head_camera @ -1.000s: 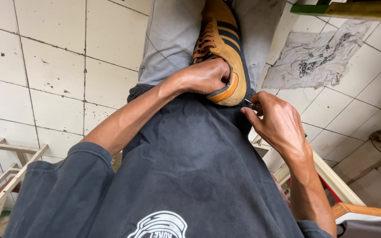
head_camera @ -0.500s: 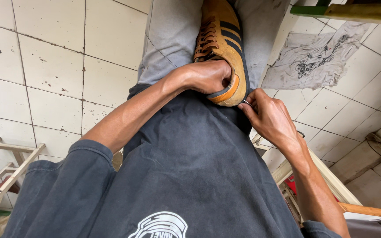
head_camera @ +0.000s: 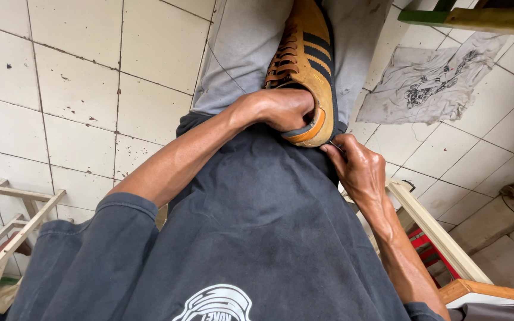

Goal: The person is sewing a yellow and black shoe using a needle and thread. They hold the shoe on their lap and repeatedly push the needle through the shoe's material, pulling the thread to secure the stitches.

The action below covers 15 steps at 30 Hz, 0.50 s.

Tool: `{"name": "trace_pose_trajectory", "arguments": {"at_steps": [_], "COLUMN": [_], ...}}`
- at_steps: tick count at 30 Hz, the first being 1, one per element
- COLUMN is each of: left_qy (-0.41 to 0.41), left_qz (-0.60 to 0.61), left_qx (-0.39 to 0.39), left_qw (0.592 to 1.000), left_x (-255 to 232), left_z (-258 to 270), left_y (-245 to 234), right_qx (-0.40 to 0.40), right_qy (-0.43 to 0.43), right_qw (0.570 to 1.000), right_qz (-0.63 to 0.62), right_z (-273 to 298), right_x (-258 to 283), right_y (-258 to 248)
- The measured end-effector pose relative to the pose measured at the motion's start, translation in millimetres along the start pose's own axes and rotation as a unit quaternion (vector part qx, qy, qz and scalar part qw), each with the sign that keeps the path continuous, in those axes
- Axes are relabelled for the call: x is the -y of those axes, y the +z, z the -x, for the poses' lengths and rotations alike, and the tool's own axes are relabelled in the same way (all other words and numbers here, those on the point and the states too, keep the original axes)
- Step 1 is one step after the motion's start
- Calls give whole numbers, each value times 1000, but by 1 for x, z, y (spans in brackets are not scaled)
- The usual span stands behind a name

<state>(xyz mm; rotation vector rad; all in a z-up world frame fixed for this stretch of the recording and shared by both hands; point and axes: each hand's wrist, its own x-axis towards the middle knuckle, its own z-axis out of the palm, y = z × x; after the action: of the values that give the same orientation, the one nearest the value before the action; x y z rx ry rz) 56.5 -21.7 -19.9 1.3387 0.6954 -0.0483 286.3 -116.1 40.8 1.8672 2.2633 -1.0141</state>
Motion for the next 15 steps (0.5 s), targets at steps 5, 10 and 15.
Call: {"name": "trace_pose_trajectory", "arguments": {"at_steps": [5,10,15], "left_qy": [-3,-31,-49], "left_qz": [12,-53,35], "left_qx": [-6,-88,-124], "left_qw": [1000,994,990], "left_x": [4,2,-27], "left_z": [1,43,116], "left_y": [1,-15,-31], "right_qx": [-83,-89,-8], "right_qy": [2,28,60], "right_qw": [994,987,979], "right_qz": [-66,-127,-194], "right_z": [0,-1,-6], "right_x": [-5,19,40], "right_y": [5,1,-12]}}
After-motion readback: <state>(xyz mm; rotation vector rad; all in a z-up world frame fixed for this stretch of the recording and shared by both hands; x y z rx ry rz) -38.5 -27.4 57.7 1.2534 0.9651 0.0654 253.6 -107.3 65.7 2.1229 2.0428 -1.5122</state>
